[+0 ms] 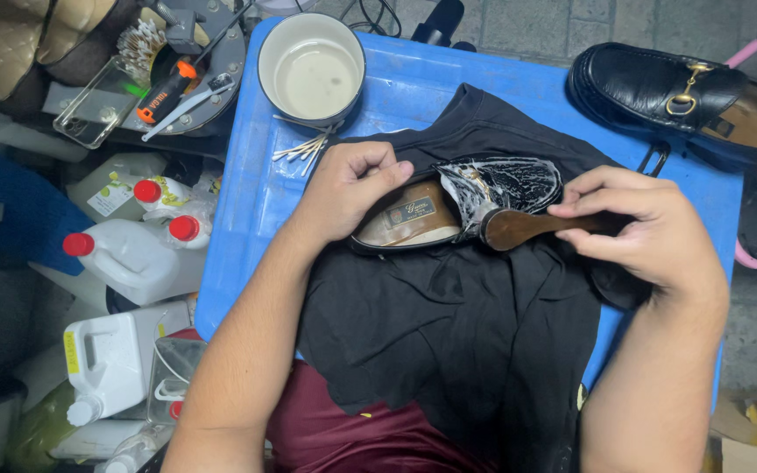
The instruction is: The person scrubs a black leather loafer with a wooden brush and a white cleaning paste, working the sole, upper, and interior. They wipe the shoe with a black cloth, adjust the metal chain detail, and continue scrubbing the exterior and interior surfaces.
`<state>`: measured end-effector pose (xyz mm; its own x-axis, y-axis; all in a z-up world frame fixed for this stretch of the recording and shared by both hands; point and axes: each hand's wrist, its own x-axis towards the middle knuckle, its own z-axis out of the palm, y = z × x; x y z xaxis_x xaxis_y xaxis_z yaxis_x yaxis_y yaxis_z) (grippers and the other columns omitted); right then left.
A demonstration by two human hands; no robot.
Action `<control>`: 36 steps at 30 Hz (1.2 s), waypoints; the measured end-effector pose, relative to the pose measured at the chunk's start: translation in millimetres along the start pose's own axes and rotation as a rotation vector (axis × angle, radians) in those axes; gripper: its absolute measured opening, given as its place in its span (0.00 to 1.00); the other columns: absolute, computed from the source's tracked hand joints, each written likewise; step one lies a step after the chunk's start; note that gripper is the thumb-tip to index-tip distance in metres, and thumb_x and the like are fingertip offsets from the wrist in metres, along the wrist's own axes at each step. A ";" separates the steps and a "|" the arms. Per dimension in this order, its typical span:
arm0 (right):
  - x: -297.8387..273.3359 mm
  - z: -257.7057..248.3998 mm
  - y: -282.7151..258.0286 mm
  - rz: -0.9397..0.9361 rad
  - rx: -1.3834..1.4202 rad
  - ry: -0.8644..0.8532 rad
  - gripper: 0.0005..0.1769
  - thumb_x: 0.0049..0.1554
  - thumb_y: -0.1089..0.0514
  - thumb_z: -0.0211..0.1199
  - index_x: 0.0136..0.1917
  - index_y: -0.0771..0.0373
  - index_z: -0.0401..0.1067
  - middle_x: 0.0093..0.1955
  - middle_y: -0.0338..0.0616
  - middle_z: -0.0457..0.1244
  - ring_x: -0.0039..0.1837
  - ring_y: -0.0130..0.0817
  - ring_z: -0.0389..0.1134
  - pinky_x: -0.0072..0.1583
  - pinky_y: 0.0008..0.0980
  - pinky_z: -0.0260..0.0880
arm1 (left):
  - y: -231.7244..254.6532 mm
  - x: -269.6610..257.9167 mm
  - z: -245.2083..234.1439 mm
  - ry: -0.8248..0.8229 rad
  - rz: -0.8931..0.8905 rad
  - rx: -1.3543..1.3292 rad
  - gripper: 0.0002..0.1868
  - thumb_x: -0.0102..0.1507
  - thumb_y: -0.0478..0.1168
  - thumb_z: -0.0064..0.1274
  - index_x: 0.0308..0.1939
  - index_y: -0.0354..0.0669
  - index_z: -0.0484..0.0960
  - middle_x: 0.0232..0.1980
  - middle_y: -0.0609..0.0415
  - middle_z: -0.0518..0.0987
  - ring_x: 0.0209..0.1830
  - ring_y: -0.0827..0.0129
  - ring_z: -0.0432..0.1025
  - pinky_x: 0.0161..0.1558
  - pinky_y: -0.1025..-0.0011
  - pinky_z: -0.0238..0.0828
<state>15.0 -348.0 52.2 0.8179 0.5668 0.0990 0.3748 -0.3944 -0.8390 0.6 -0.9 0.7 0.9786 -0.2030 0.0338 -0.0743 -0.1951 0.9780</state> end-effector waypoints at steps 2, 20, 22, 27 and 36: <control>-1.2 0.0 2.7 -0.038 -0.022 0.016 0.17 0.44 0.70 0.74 0.48 0.66 0.78 0.51 0.44 0.69 0.54 0.34 0.73 0.57 0.29 0.73 | -2.0 -0.5 0.5 -0.003 0.022 -0.011 0.22 0.68 0.45 0.56 0.23 0.41 0.68 0.21 0.67 0.59 0.25 0.82 0.53 0.27 0.74 0.51; -21.4 -29.7 16.3 0.146 -0.141 0.127 0.19 0.44 0.68 0.73 0.51 0.67 0.79 0.50 0.44 0.69 0.54 0.32 0.70 0.56 0.28 0.69 | -2.4 -1.0 0.3 -0.028 0.006 -0.038 0.20 0.68 0.43 0.54 0.24 0.40 0.67 0.24 0.66 0.62 0.27 0.82 0.54 0.30 0.74 0.51; -20.3 -31.2 11.6 0.180 -0.172 0.210 0.19 0.46 0.68 0.73 0.53 0.67 0.78 0.51 0.43 0.69 0.55 0.32 0.70 0.57 0.28 0.69 | -1.8 0.4 -0.5 -0.029 0.006 -0.034 0.20 0.68 0.43 0.55 0.24 0.40 0.67 0.24 0.66 0.62 0.28 0.82 0.54 0.30 0.74 0.51; -9.1 -9.8 8.3 0.096 -0.225 0.265 0.18 0.50 0.68 0.73 0.55 0.67 0.79 0.51 0.44 0.69 0.54 0.32 0.70 0.57 0.28 0.69 | -0.8 -0.1 0.1 -0.032 -0.010 -0.027 0.20 0.68 0.43 0.55 0.24 0.41 0.68 0.24 0.67 0.63 0.28 0.83 0.55 0.30 0.75 0.52; -14.0 -18.2 9.2 0.174 -0.188 0.258 0.17 0.51 0.66 0.72 0.56 0.66 0.79 0.52 0.43 0.68 0.55 0.32 0.69 0.58 0.27 0.68 | -1.0 -0.7 -0.6 -0.035 -0.015 -0.038 0.21 0.68 0.44 0.54 0.24 0.42 0.68 0.24 0.67 0.62 0.27 0.83 0.54 0.29 0.75 0.51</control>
<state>14.9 -372.8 52.8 0.9509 0.2874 0.1153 0.2743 -0.6088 -0.7444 0.1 0.0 -0.1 0.9722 -0.2337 0.0129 -0.0520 -0.1616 0.9855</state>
